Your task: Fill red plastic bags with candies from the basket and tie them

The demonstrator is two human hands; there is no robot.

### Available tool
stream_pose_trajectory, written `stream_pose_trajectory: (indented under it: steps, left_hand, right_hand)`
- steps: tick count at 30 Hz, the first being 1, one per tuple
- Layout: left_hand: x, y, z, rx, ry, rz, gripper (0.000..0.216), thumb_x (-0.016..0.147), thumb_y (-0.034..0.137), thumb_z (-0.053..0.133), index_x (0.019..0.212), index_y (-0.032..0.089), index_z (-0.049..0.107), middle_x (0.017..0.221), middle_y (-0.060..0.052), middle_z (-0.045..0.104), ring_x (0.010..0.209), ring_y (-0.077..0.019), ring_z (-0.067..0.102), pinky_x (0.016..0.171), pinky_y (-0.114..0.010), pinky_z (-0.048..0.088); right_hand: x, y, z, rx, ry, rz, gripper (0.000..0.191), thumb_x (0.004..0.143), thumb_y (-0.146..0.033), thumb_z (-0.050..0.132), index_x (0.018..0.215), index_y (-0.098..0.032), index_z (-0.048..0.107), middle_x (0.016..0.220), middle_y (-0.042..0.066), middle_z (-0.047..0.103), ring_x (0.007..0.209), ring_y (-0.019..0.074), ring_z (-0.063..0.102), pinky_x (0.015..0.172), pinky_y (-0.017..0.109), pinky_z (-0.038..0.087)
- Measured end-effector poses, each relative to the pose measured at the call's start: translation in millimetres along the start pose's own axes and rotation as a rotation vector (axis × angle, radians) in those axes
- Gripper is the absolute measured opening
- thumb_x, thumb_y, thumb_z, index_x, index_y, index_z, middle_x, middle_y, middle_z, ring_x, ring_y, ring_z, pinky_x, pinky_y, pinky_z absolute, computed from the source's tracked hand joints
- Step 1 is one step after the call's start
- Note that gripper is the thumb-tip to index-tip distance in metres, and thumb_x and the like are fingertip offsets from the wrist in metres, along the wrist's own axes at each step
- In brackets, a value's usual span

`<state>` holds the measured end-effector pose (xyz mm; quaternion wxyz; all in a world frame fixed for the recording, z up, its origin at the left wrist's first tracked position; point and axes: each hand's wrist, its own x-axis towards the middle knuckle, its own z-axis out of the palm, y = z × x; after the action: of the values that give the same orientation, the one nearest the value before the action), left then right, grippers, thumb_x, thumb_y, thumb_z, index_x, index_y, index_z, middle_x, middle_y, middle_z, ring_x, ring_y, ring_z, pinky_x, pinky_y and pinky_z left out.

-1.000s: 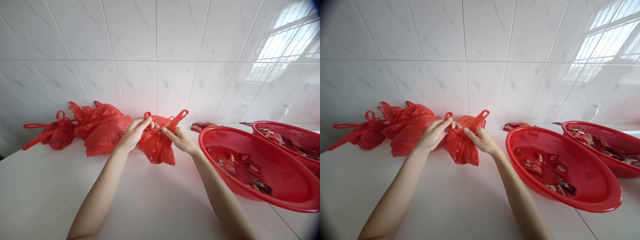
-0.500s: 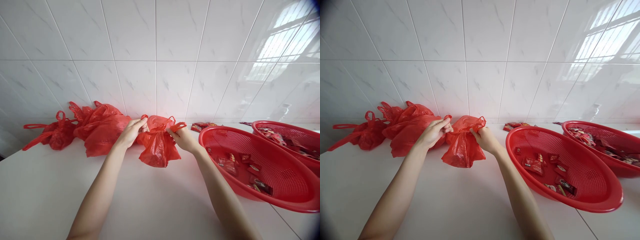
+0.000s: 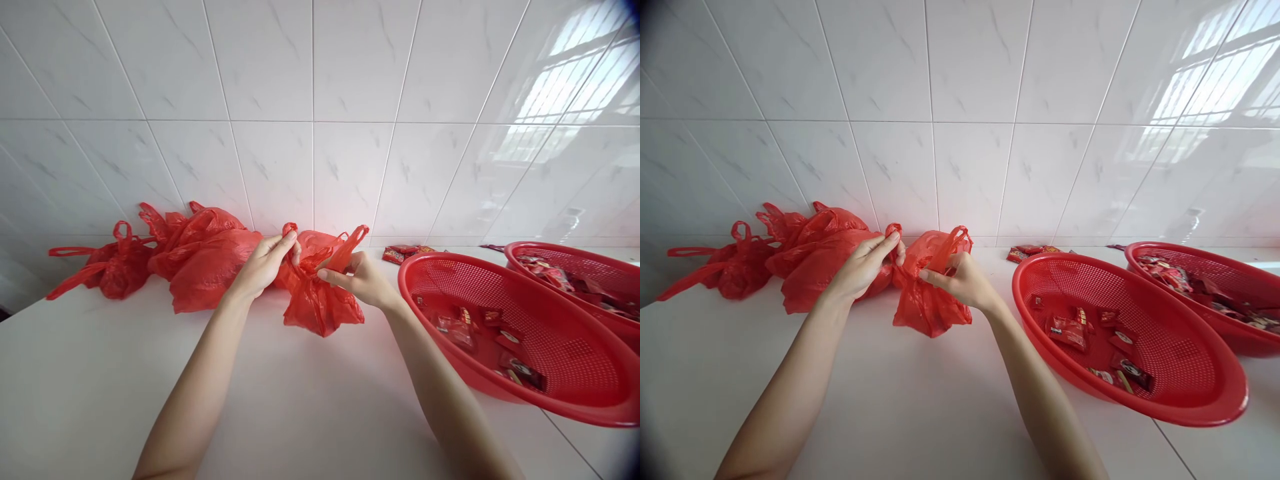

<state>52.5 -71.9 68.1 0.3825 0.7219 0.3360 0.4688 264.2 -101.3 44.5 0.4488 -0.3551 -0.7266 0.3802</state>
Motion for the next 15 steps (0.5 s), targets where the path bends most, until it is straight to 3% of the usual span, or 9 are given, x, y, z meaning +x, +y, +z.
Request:
stream_pose_trajectory:
  steps: [6, 9, 12, 15]
  left_hand:
    - [-11.8, 18.8, 16.1, -0.018, -0.054, 0.02, 0.041, 0.095, 0.054, 0.049, 0.081, 0.018, 0.064, 0.075, -0.003, 0.062, 0.075, -0.0168, 0.059, 0.076, -0.029, 0.048]
    - [-18.5, 26.9, 22.2, -0.129, -0.11, -0.048, 0.042, 0.093, 0.056, 0.052, 0.075, 0.019, 0.061, 0.068, -0.001, 0.062, 0.062, -0.0158, 0.06, 0.062, -0.029, 0.051]
    - [-21.9, 30.9, 23.3, -0.216, -0.132, -0.092, 0.045, 0.092, 0.057, 0.054, 0.069, 0.018, 0.059, 0.063, -0.001, 0.063, 0.056, -0.0169, 0.062, 0.055, -0.03, 0.052]
    - [-20.3, 31.0, 19.5, -0.213, -0.1, -0.044, 0.041, 0.092, 0.053, 0.057, 0.079, 0.017, 0.068, 0.077, -0.005, 0.071, 0.074, -0.0206, 0.068, 0.068, -0.032, 0.056]
  right_hand:
    - [0.4, 0.6, 14.9, 0.282, -0.266, 0.029, 0.024, 0.08, -0.037, 0.074, 0.073, -0.016, 0.066, 0.074, 0.0, 0.062, 0.065, 0.0118, 0.054, 0.062, 0.028, 0.045]
    - [0.5, 2.9, 20.1, 0.361, -0.346, 0.045, 0.024, 0.079, -0.032, 0.076, 0.067, -0.016, 0.063, 0.066, -0.001, 0.06, 0.062, 0.0114, 0.056, 0.06, 0.027, 0.046]
    - [0.7, 4.0, 23.3, 0.4, -0.343, 0.045, 0.022, 0.078, -0.031, 0.077, 0.068, -0.015, 0.066, 0.065, -0.001, 0.062, 0.059, 0.0115, 0.057, 0.057, 0.027, 0.046]
    - [1.3, 1.9, 24.8, 0.453, -0.21, 0.011, 0.019, 0.075, -0.029, 0.08, 0.069, -0.016, 0.067, 0.066, -0.002, 0.062, 0.058, 0.0103, 0.056, 0.058, 0.026, 0.047]
